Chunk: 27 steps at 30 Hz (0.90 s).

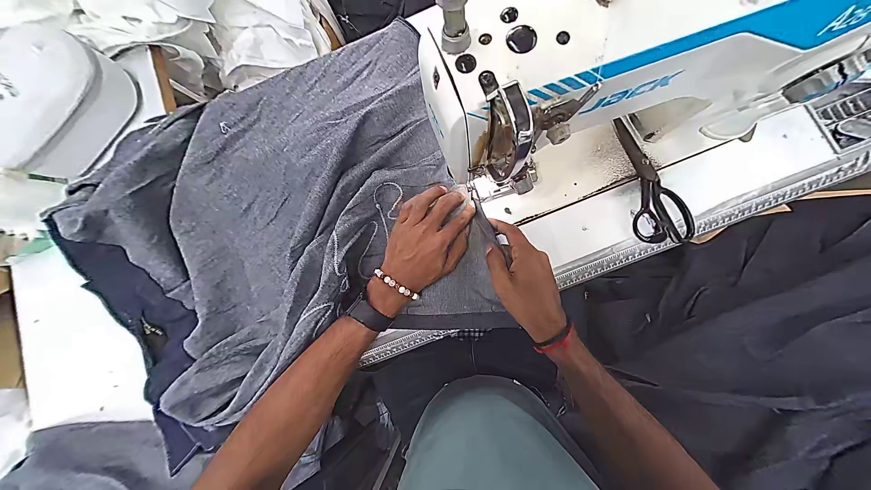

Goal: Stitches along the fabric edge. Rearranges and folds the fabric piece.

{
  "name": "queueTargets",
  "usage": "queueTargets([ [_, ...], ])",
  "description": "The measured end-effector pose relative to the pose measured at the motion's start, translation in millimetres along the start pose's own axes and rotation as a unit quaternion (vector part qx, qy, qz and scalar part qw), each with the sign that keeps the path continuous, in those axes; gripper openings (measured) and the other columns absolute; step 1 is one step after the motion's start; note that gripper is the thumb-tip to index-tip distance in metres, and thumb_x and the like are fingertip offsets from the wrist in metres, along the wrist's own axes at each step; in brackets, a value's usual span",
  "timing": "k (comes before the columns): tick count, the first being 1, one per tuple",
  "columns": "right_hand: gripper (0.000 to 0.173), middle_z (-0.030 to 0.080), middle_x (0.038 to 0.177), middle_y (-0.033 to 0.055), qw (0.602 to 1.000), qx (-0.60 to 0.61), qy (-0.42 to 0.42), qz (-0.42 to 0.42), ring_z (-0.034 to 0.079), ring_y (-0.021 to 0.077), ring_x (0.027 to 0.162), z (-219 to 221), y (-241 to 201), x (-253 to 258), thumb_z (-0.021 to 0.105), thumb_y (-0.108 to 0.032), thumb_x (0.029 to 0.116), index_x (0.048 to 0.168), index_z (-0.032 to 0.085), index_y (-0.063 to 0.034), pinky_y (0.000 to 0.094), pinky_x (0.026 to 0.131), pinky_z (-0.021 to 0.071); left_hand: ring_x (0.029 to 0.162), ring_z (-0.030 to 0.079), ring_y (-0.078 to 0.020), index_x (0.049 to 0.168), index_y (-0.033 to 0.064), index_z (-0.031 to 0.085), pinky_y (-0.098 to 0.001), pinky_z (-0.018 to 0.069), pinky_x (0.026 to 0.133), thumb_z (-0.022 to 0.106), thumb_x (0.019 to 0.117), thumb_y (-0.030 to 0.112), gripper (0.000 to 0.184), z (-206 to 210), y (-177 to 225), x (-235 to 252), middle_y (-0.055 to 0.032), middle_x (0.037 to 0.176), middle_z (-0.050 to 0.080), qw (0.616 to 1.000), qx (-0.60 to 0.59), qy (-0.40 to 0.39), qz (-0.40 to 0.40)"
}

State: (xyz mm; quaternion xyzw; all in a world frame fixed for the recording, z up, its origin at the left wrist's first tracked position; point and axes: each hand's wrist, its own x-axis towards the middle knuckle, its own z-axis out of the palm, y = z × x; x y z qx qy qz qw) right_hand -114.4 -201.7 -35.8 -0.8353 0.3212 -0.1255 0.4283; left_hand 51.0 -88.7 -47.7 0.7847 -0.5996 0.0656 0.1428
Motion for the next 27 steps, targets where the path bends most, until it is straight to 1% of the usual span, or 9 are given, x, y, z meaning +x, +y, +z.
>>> queueTargets([
  [2, 0.051, 0.068, 0.074, 0.0042, 0.999, -0.035, -0.031, 0.010, 0.066, 0.0205, 0.062, -3.5, -3.9, -7.6, 0.056, -0.039, 0.1014, 0.146, 0.055, -0.0145, 0.0441, 0.058, 0.0550, 0.145, 0.044, -0.0287, 0.138, 0.0173, 0.065, -0.0467, 0.0367, 0.119, 0.046, 0.1043, 0.030, 0.041, 1.7, 5.5, -1.8, -0.0075, 0.149, 0.056, 0.999, -0.025, -0.020, -0.025],
  [3, 0.053, 0.069, 0.075, 0.0050, 0.998, -0.043, -0.045, 0.016, 0.067, 0.0214, 0.064, -5.2, -5.8, -13.4, 0.056, -0.037, 0.0999, 0.147, 0.054, -0.0130, 0.0447, 0.059, 0.0555, 0.147, 0.041, -0.0275, 0.141, 0.0175, 0.063, -0.0463, 0.0348, 0.121, 0.044, 0.1046, 0.031, 0.043, 2.7, 8.4, -3.8, -0.0067, 0.152, 0.053, 0.998, -0.041, -0.027, -0.042],
  [5, 0.046, 0.071, 0.081, 0.0034, 0.997, -0.019, -0.064, 0.026, 0.069, 0.0166, 0.070, -8.4, -10.3, -26.1, 0.054, -0.032, 0.1003, 0.142, 0.058, -0.0126, 0.0393, 0.063, 0.0570, 0.152, 0.035, -0.0257, 0.147, 0.0215, 0.058, -0.0478, 0.0274, 0.125, 0.041, 0.1058, 0.037, 0.047, 3.5, 7.8, -8.1, -0.0030, 0.159, 0.047, 0.996, -0.047, -0.043, -0.057],
  [6, 0.044, 0.071, 0.082, 0.0019, 0.998, 0.007, -0.062, 0.026, 0.067, 0.0128, 0.069, -8.6, -12.6, -31.4, 0.053, -0.030, 0.1007, 0.140, 0.060, -0.0125, 0.0354, 0.063, 0.0564, 0.153, 0.033, -0.0256, 0.149, 0.0234, 0.056, -0.0496, 0.0239, 0.126, 0.039, 0.1063, 0.039, 0.049, 2.6, 5.5, -9.6, -0.0014, 0.161, 0.044, 0.996, -0.043, -0.051, -0.056],
  [8, 0.041, 0.069, 0.078, -0.0009, 0.998, 0.040, -0.047, 0.025, 0.064, 0.0082, 0.065, -7.9, -17.0, -36.7, 0.053, -0.028, 0.1004, 0.137, 0.063, -0.0118, 0.0303, 0.059, 0.0544, 0.153, 0.031, -0.0258, 0.151, 0.0253, 0.054, -0.0513, 0.0218, 0.126, 0.036, 0.1065, 0.040, 0.050, 1.5, 4.2, -11.4, -0.0004, 0.162, 0.042, 0.996, -0.032, -0.064, -0.052],
  [13, 0.041, 0.065, 0.071, -0.0029, 0.998, 0.053, -0.019, 0.030, 0.058, 0.0065, 0.058, 0.8, -15.7, -25.7, 0.056, -0.025, 0.0983, 0.135, 0.065, -0.0111, 0.0283, 0.053, 0.0504, 0.151, 0.034, -0.0273, 0.145, 0.0267, 0.060, -0.0502, 0.0246, 0.124, 0.040, 0.1063, 0.039, 0.046, 1.0, 1.7, -8.0, -0.0019, 0.159, 0.046, 0.998, -0.025, -0.046, -0.044],
  [17, 0.050, 0.064, 0.068, -0.0011, 0.999, 0.016, -0.018, 0.033, 0.056, 0.0103, 0.055, 5.6, -11.7, -11.5, 0.057, -0.026, 0.0974, 0.146, 0.059, -0.0147, 0.0328, 0.052, 0.0486, 0.148, 0.037, -0.0284, 0.143, 0.0300, 0.063, -0.0515, 0.0269, 0.121, 0.042, 0.1056, 0.040, 0.043, 2.0, -3.4, -5.9, -0.0017, 0.155, 0.051, 0.999, -0.011, -0.032, -0.033],
  [21, 0.053, 0.057, 0.061, -0.0036, 0.999, -0.007, -0.021, 0.042, 0.050, 0.0100, 0.049, 7.5, -14.1, -5.9, 0.058, -0.025, 0.0957, 0.148, 0.057, -0.0175, 0.0327, 0.047, 0.0446, 0.143, 0.042, -0.0297, 0.137, 0.0292, 0.067, -0.0518, 0.0298, 0.117, 0.048, 0.1036, 0.037, 0.039, -0.6, -8.4, -3.6, -0.0029, 0.151, 0.054, 1.000, -0.012, -0.023, -0.017],
  [27, 0.052, 0.058, 0.061, -0.0035, 0.998, -0.024, -0.015, 0.049, 0.050, 0.0103, 0.049, 8.2, -15.9, -1.5, 0.058, -0.024, 0.0950, 0.147, 0.059, -0.0178, 0.0327, 0.047, 0.0436, 0.141, 0.044, -0.0311, 0.132, 0.0289, 0.071, -0.0519, 0.0300, 0.116, 0.050, 0.1031, 0.037, 0.036, -2.0, -14.0, -1.7, -0.0049, 0.146, 0.058, 1.000, -0.015, -0.016, -0.002],
])
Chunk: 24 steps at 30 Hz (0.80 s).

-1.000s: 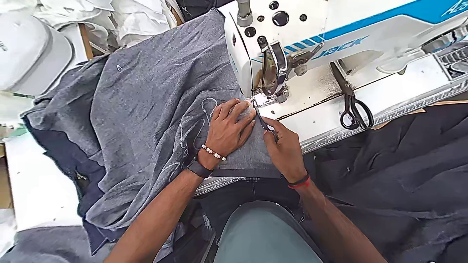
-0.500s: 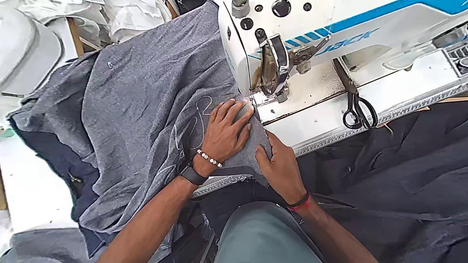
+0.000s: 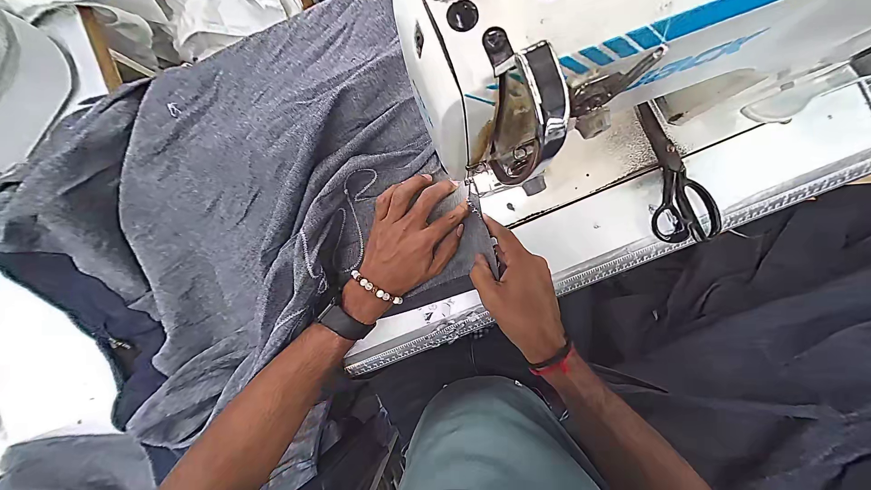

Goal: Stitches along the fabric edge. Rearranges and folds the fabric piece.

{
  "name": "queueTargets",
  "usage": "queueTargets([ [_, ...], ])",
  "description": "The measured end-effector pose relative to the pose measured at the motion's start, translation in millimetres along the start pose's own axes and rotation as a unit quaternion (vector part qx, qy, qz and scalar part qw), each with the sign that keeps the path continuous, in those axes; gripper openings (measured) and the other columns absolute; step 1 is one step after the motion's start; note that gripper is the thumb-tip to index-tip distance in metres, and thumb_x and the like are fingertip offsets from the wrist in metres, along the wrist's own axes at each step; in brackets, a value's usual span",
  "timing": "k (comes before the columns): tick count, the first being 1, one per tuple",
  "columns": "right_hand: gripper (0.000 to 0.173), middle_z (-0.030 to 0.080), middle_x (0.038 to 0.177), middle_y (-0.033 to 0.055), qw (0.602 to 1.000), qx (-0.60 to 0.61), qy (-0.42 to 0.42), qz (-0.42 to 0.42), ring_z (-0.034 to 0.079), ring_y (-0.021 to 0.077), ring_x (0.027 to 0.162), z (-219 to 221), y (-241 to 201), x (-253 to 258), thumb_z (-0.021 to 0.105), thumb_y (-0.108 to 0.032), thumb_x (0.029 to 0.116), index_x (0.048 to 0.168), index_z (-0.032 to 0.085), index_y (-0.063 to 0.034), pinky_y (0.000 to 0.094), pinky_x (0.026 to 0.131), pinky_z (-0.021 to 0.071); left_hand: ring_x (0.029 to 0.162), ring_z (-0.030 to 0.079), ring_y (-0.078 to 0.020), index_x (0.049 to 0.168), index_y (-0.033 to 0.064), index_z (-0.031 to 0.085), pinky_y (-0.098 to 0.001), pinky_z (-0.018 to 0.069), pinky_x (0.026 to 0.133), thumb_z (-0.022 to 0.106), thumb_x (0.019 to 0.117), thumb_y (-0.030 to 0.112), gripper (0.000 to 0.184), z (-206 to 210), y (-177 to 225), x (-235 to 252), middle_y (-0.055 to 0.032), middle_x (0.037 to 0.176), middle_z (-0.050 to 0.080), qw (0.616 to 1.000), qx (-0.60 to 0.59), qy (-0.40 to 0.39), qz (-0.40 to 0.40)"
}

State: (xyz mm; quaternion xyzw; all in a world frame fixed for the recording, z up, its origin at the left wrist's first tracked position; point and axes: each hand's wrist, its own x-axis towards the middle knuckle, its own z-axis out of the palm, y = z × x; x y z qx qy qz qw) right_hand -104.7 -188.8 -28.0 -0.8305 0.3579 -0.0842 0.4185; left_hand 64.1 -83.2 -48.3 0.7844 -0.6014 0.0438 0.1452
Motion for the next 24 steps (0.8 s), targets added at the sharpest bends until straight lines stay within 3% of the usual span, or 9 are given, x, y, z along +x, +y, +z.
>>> queueTargets([
  [6, 0.051, 0.055, 0.060, -0.0051, 1.000, -0.020, 0.023, 0.001, 0.047, 0.0101, 0.048, -0.2, -2.5, 7.9, 0.061, -0.023, 0.0915, 0.143, 0.063, -0.0196, 0.0324, 0.046, 0.0406, 0.138, 0.046, -0.0314, 0.131, 0.0278, 0.072, -0.0516, 0.0306, 0.115, 0.052, 0.1029, 0.037, 0.036, -1.7, -1.6, 1.7, -0.0048, 0.144, 0.060, 1.000, 0.008, 0.000, 0.013],
  [10, 0.048, 0.059, 0.065, -0.0036, 0.999, -0.034, 0.036, 0.000, 0.052, 0.0121, 0.051, 1.4, -3.4, 14.3, 0.064, -0.022, 0.0922, 0.140, 0.064, -0.0198, 0.0352, 0.047, 0.0433, 0.134, 0.048, -0.0311, 0.129, 0.0276, 0.073, -0.0513, 0.0307, 0.113, 0.053, 0.1023, 0.038, 0.035, -1.6, -2.3, 3.3, -0.0054, 0.140, 0.062, 1.000, 0.007, 0.007, 0.024],
  [16, 0.032, 0.056, 0.064, -0.0025, 0.996, -0.058, 0.068, 0.007, 0.053, 0.0156, 0.050, 6.2, -9.9, 31.0, 0.066, -0.021, 0.0915, 0.123, 0.067, -0.0157, 0.0374, 0.045, 0.0425, 0.131, 0.051, -0.0316, 0.124, 0.0260, 0.076, -0.0504, 0.0333, 0.112, 0.057, 0.1022, 0.037, 0.031, -3.1, -7.4, 9.6, -0.0077, 0.134, 0.064, 0.998, 0.006, 0.019, 0.059],
  [20, 0.026, 0.059, 0.065, 0.0011, 0.991, -0.090, 0.103, -0.017, 0.059, 0.0205, 0.054, 11.5, -14.9, 42.4, 0.070, -0.019, 0.0879, 0.112, 0.065, -0.0103, 0.0408, 0.047, 0.0445, 0.127, 0.055, -0.0324, 0.118, 0.0188, 0.078, -0.0493, 0.0384, 0.110, 0.055, 0.1014, 0.032, 0.031, -4.4, -8.8, 12.1, -0.0092, 0.131, 0.067, 0.996, -0.007, 0.016, 0.087],
  [22, 0.026, 0.059, 0.066, 0.0020, 0.989, -0.095, 0.107, -0.019, 0.060, 0.0215, 0.055, 12.0, -16.6, 45.5, 0.070, -0.020, 0.0877, 0.111, 0.064, -0.0096, 0.0414, 0.047, 0.0447, 0.129, 0.057, -0.0320, 0.117, 0.0145, 0.077, -0.0484, 0.0424, 0.110, 0.054, 0.1017, 0.029, 0.032, -4.9, -2.9, 9.9, -0.0107, 0.133, 0.066, 0.997, -0.040, -0.002, 0.063],
  [24, 0.031, 0.058, 0.066, 0.0026, 0.990, -0.100, 0.098, -0.021, 0.059, 0.0229, 0.056, 11.4, -16.7, 46.1, 0.068, -0.021, 0.0891, 0.117, 0.061, -0.0089, 0.0427, 0.047, 0.0446, 0.136, 0.051, -0.0317, 0.123, 0.0163, 0.075, -0.0497, 0.0399, 0.113, 0.051, 0.1018, 0.030, 0.035, -2.8, 0.0, 4.0, -0.0095, 0.141, 0.061, 0.997, -0.070, -0.022, 0.025],
])
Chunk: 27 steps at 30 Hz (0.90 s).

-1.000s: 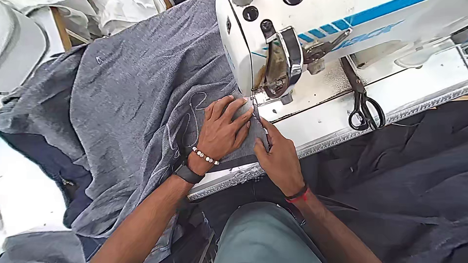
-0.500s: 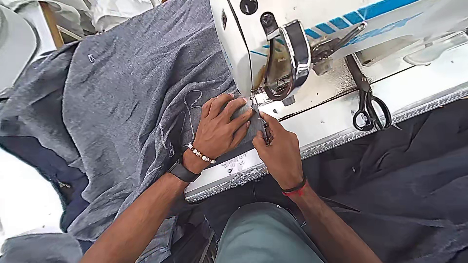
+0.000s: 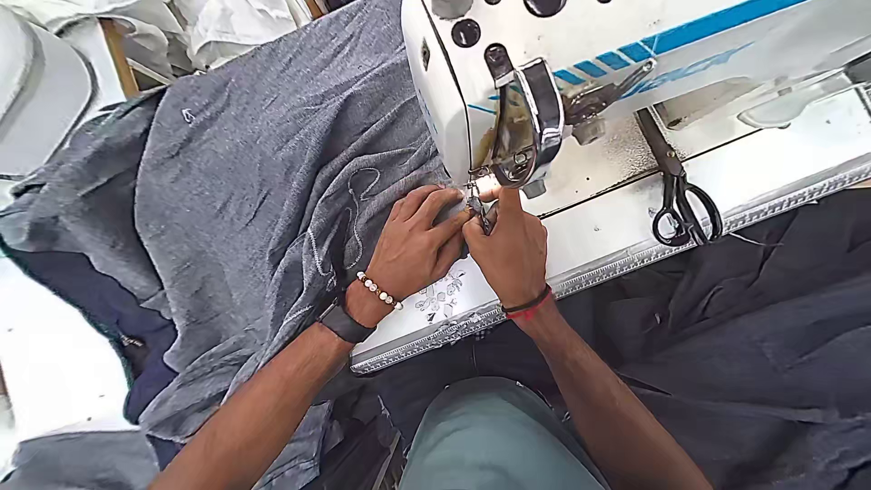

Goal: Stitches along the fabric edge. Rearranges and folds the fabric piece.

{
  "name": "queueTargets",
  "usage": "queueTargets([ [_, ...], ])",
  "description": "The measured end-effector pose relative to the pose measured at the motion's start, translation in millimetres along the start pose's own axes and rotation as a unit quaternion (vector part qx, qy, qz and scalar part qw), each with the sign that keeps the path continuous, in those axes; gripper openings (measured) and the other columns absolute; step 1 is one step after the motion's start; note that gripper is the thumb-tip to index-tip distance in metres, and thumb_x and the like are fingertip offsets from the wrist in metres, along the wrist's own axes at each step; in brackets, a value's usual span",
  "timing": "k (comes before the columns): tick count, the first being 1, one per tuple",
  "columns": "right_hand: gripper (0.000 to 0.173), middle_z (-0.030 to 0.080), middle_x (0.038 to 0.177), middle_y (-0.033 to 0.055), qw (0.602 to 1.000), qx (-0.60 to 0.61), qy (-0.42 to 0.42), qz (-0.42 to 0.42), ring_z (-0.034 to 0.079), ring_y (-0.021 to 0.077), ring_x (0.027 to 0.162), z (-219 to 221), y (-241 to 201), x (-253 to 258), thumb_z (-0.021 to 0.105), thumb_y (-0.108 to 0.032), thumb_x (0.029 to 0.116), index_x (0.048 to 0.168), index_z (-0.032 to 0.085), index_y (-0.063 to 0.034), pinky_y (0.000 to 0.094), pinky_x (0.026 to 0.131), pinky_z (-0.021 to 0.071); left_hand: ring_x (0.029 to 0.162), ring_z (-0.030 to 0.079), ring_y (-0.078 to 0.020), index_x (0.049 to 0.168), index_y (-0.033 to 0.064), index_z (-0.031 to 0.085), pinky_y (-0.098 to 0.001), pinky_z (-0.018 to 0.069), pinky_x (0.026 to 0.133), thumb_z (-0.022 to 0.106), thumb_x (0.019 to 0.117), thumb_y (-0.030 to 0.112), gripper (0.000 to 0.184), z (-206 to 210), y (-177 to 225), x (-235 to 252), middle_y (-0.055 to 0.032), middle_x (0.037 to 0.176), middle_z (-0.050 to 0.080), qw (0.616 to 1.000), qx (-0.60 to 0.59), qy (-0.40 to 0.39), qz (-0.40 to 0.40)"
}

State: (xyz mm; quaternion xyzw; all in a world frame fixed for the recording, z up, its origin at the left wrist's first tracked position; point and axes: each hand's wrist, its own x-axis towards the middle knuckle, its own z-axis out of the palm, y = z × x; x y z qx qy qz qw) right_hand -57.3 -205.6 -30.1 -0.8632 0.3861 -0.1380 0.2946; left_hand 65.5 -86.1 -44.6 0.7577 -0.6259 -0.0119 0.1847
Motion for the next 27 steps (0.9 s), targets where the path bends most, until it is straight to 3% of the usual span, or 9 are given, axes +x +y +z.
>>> queueTargets([
  [2, 0.036, 0.056, 0.066, 0.0050, 1.000, 0.007, -0.019, -0.019, 0.059, 0.0256, 0.056, -2.8, 2.5, 3.1, 0.065, -0.025, 0.0916, 0.121, 0.057, -0.0055, 0.0446, 0.047, 0.0446, 0.140, 0.047, -0.0311, 0.129, 0.0222, 0.073, -0.0519, 0.0368, 0.113, 0.049, 0.1025, 0.034, 0.038, -1.4, -5.1, -1.2, -0.0062, 0.146, 0.058, 1.000, 0.006, -0.006, -0.008],
  [6, 0.045, 0.052, 0.060, 0.0050, 0.992, 0.031, -0.103, -0.073, 0.051, 0.0230, 0.048, -25.1, 23.5, 16.2, 0.060, -0.047, 0.0964, 0.116, 0.067, -0.0075, 0.0424, 0.042, 0.0407, 0.142, 0.043, -0.0335, 0.128, 0.0337, 0.072, -0.0594, 0.0297, 0.114, 0.047, 0.1030, 0.045, 0.038, -5.3, -23.4, 1.9, -0.0038, 0.144, 0.060, 1.000, 0.027, -0.007, 0.014],
  [8, 0.039, 0.059, 0.062, 0.0098, 0.992, -0.062, -0.066, -0.084, 0.058, 0.0292, 0.050, -40.8, 22.0, 22.1, 0.056, -0.047, 0.1000, 0.105, 0.073, -0.0122, 0.0467, 0.041, 0.0421, 0.142, 0.042, -0.0342, 0.134, 0.0386, 0.068, -0.0612, 0.0276, 0.115, 0.047, 0.1031, 0.045, 0.039, -5.0, -25.6, 3.6, -0.0038, 0.145, 0.060, 0.999, 0.031, -0.006, 0.023],
  [10, 0.042, 0.062, 0.066, 0.0125, 0.986, -0.128, -0.022, -0.100, 0.062, 0.0328, 0.056, -46.4, 11.2, 20.4, 0.055, -0.051, 0.1009, 0.095, 0.074, -0.0138, 0.0486, 0.044, 0.0426, 0.143, 0.041, -0.0373, 0.133, 0.0348, 0.070, -0.0628, 0.0268, 0.116, 0.047, 0.1029, 0.043, 0.039, -8.0, -22.5, 1.6, -0.0061, 0.146, 0.059, 0.999, 0.029, -0.009, 0.022],
  [12, 0.044, 0.065, 0.071, 0.0125, 0.984, -0.144, -0.002, -0.106, 0.063, 0.0329, 0.058, -39.0, 6.9, 18.9, 0.054, -0.053, 0.1013, 0.098, 0.074, -0.0144, 0.0488, 0.045, 0.0433, 0.145, 0.040, -0.0378, 0.131, 0.0325, 0.072, -0.0631, 0.0267, 0.116, 0.048, 0.1024, 0.042, 0.039, -9.7, -21.7, 0.1, -0.0059, 0.147, 0.058, 0.999, 0.024, -0.013, 0.023],
  [14, 0.045, 0.066, 0.071, 0.0124, 0.988, -0.113, -0.020, -0.099, 0.064, 0.0326, 0.060, -33.0, 18.4, 23.4, 0.051, -0.052, 0.1038, 0.103, 0.077, -0.0148, 0.0512, 0.047, 0.0460, 0.146, 0.039, -0.0340, 0.136, 0.0390, 0.067, -0.0607, 0.0271, 0.116, 0.046, 0.1031, 0.044, 0.039, -7.2, -29.4, 0.6, -0.0018, 0.150, 0.056, 0.999, 0.026, -0.012, 0.032],
  [18, 0.046, 0.055, 0.058, 0.0043, 0.989, -0.090, 0.007, -0.113, 0.057, 0.0244, 0.053, -38.1, 61.4, 23.7, 0.050, -0.044, 0.1063, 0.075, 0.064, -0.0131, 0.0463, 0.047, 0.0405, 0.147, 0.038, -0.0343, 0.137, 0.0429, 0.065, -0.0614, 0.0280, 0.115, 0.047, 0.1028, 0.045, 0.039, -6.5, -37.4, 1.4, -0.0009, 0.151, 0.055, 0.999, 0.023, -0.016, 0.046],
  [23, 0.045, 0.064, 0.076, 0.0129, 0.974, -0.216, 0.062, 0.018, 0.066, 0.0349, 0.070, -68.4, 63.5, 12.6, 0.044, -0.046, 0.1065, 0.090, 0.068, -0.0108, 0.0554, 0.054, 0.0464, 0.147, 0.038, -0.0356, 0.137, 0.0435, 0.065, -0.0598, 0.0273, 0.118, 0.050, 0.1022, 0.043, 0.038, -3.1, -32.3, 1.1, -0.0041, 0.151, 0.055, 0.998, 0.037, 0.000, 0.054],
  [27, 0.035, 0.070, 0.097, 0.0112, 0.994, -0.073, 0.046, -0.066, 0.067, 0.0311, 0.090, -53.1, 52.9, 0.6, 0.057, -0.039, 0.1036, 0.111, 0.072, -0.0093, 0.0538, 0.077, 0.0547, 0.142, 0.047, -0.0298, 0.135, 0.0302, 0.069, -0.0502, 0.0338, 0.120, 0.052, 0.1024, 0.034, 0.037, -6.7, -23.9, 4.8, -0.0070, 0.144, 0.060, 0.994, 0.027, -0.001, 0.105],
])
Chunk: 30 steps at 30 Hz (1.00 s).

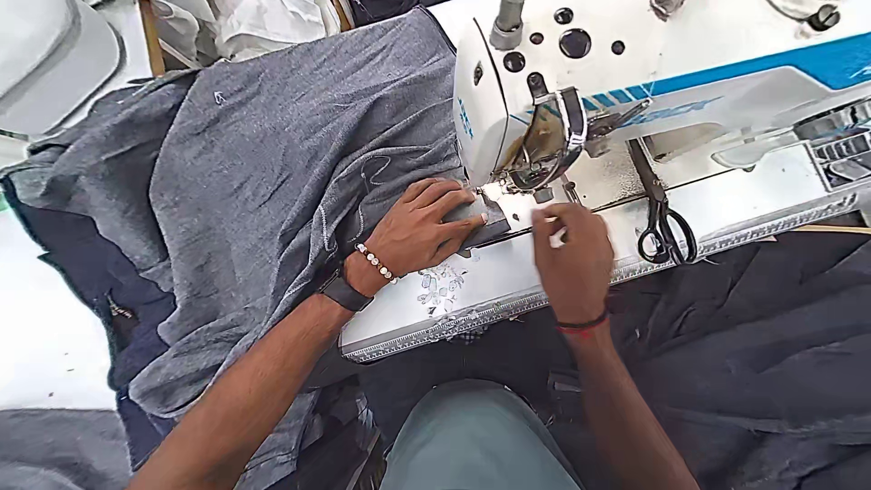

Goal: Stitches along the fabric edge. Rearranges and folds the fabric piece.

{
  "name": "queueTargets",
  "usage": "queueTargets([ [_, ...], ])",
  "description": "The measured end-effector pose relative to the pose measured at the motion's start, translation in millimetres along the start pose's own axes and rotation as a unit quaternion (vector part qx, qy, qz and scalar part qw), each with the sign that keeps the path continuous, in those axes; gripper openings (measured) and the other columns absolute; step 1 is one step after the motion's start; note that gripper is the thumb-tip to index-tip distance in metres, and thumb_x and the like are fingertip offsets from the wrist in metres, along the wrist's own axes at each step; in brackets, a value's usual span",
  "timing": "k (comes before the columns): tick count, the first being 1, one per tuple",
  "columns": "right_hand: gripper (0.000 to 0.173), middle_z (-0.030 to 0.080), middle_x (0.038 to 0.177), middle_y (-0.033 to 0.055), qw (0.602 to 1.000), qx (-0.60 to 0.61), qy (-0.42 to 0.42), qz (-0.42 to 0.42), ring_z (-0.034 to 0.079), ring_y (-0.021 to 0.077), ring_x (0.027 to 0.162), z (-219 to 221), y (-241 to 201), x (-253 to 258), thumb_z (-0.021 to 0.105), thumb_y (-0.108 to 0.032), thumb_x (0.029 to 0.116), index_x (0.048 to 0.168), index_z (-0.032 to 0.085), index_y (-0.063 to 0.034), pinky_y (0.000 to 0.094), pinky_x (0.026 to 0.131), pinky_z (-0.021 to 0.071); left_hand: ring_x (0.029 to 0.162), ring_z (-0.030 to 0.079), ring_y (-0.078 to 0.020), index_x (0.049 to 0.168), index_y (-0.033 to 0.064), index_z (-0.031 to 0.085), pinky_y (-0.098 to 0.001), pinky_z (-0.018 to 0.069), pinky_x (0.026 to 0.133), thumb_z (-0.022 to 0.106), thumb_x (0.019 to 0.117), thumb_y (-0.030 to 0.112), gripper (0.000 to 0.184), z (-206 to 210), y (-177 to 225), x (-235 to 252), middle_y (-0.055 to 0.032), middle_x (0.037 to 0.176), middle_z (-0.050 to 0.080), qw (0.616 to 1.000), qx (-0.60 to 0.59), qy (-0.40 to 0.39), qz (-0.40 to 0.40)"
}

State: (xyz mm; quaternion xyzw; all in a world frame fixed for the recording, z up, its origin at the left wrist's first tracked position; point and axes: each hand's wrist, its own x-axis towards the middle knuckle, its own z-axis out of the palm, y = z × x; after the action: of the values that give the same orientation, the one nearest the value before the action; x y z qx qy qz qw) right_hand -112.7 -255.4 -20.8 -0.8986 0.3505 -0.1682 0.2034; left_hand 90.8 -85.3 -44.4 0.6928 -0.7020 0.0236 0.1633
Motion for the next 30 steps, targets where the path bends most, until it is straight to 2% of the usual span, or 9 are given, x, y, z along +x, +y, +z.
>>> queueTargets([
  [2, 0.043, 0.067, 0.101, 0.0106, 1.000, 0.006, -0.005, 0.000, 0.062, 0.0336, 0.098, 22.0, -12.4, -3.9, 0.063, -0.052, 0.0969, 0.112, 0.072, -0.0119, 0.0550, 0.080, 0.0486, 0.133, 0.056, -0.0278, 0.130, 0.0212, 0.072, -0.0457, 0.0440, 0.114, 0.053, 0.1027, 0.027, 0.034, -4.9, 5.7, 8.0, -0.0082, 0.136, 0.065, 1.000, -0.004, -0.009, 0.027],
  [5, 0.042, 0.063, 0.102, 0.0075, 0.998, -0.045, 0.032, 0.024, 0.057, 0.0320, 0.099, 42.1, -18.2, -7.0, 0.065, -0.056, 0.0921, 0.109, 0.071, -0.0179, 0.0527, 0.080, 0.0426, 0.111, 0.068, -0.0248, 0.119, 0.0132, 0.071, -0.0402, 0.0579, 0.089, 0.054, 0.1030, 0.020, 0.025, -8.7, 19.3, 24.1, -0.0070, 0.120, 0.072, 1.000, 0.015, 0.011, 0.015],
  [7, 0.037, 0.063, 0.102, 0.0057, 0.998, -0.042, 0.048, 0.026, 0.057, 0.0294, 0.099, 44.8, -17.2, -9.0, 0.065, -0.052, 0.0934, 0.109, 0.071, -0.0194, 0.0508, 0.080, 0.0428, 0.104, 0.071, -0.0248, 0.123, 0.0118, 0.067, -0.0386, 0.0588, 0.080, 0.054, 0.1046, 0.019, 0.024, -6.9, 25.9, 35.0, -0.0072, 0.122, 0.071, 0.999, 0.042, 0.031, 0.006],
  [9, 0.034, 0.063, 0.101, 0.0053, 0.997, -0.030, 0.063, 0.026, 0.058, 0.0287, 0.099, 45.1, -15.3, -11.7, 0.066, -0.047, 0.0938, 0.109, 0.073, -0.0181, 0.0494, 0.082, 0.0431, 0.102, 0.071, -0.0255, 0.132, 0.0133, 0.064, -0.0389, 0.0578, 0.080, 0.055, 0.1039, 0.015, 0.029, -3.9, 28.6, 45.3, -0.0069, 0.124, 0.071, 0.997, 0.068, 0.030, 0.029],
  [12, 0.032, 0.064, 0.101, 0.0030, 0.996, -0.034, 0.075, 0.034, 0.058, 0.0267, 0.100, 46.4, -14.0, -13.5, 0.068, -0.048, 0.0925, 0.107, 0.073, -0.0201, 0.0474, 0.081, 0.0427, 0.089, 0.069, -0.0277, 0.133, 0.0136, 0.064, -0.0410, 0.0553, 0.073, 0.057, 0.1024, 0.010, 0.031, -0.1, 26.6, 53.7, -0.0075, 0.102, 0.072, 0.996, 0.075, 0.025, 0.051],
  [19, 0.017, 0.067, 0.097, -0.0017, 0.996, 0.043, 0.081, -0.003, 0.059, 0.0223, 0.097, 44.3, -9.9, -17.4, 0.071, -0.039, 0.0947, 0.100, 0.077, -0.0243, 0.0462, 0.084, 0.0424, 0.098, 0.072, -0.0253, 0.119, 0.0094, 0.070, -0.0379, 0.0581, 0.084, 0.059, 0.1016, 0.009, 0.021, 4.7, 18.2, 39.9, -0.0084, 0.100, 0.075, 0.995, 0.062, 0.074, 0.040],
  [23, 0.013, 0.069, 0.094, -0.0028, 0.993, 0.039, 0.092, -0.055, 0.059, 0.0206, 0.092, 45.7, -7.5, -20.6, 0.070, -0.031, 0.0939, 0.099, 0.080, -0.0244, 0.0428, 0.079, 0.0419, 0.103, 0.072, -0.0247, 0.118, 0.0104, 0.071, -0.0384, 0.0577, 0.088, 0.058, 0.1027, 0.011, 0.021, 5.7, 15.3, 38.8, -0.0075, 0.104, 0.075, 0.996, 0.052, 0.060, 0.041],
  [28, 0.018, 0.069, 0.097, -0.0011, 0.993, 0.035, 0.083, -0.077, 0.059, 0.0213, 0.095, 44.4, -6.5, -29.3, 0.066, -0.027, 0.0951, 0.105, 0.080, -0.0244, 0.0429, 0.080, 0.0425, 0.124, 0.064, -0.0220, 0.126, 0.0167, 0.073, -0.0395, 0.0503, 0.105, 0.055, 0.1035, 0.015, 0.028, 1.0, 6.5, 29.4, -0.0018, 0.129, 0.071, 0.997, 0.009, 0.013, 0.070],
  [30, 0.017, 0.072, 0.098, 0.0009, 0.991, 0.082, 0.091, -0.045, 0.063, 0.0217, 0.095, 41.1, -5.2, -28.8, 0.067, -0.022, 0.0932, 0.105, 0.080, -0.0191, 0.0427, 0.082, 0.0483, 0.131, 0.059, -0.0227, 0.132, 0.0197, 0.071, -0.0412, 0.0447, 0.111, 0.055, 0.1027, 0.016, 0.033, 1.5, 5.9, 21.4, 0.0000, 0.138, 0.067, 0.998, 0.010, 0.002, 0.061],
])
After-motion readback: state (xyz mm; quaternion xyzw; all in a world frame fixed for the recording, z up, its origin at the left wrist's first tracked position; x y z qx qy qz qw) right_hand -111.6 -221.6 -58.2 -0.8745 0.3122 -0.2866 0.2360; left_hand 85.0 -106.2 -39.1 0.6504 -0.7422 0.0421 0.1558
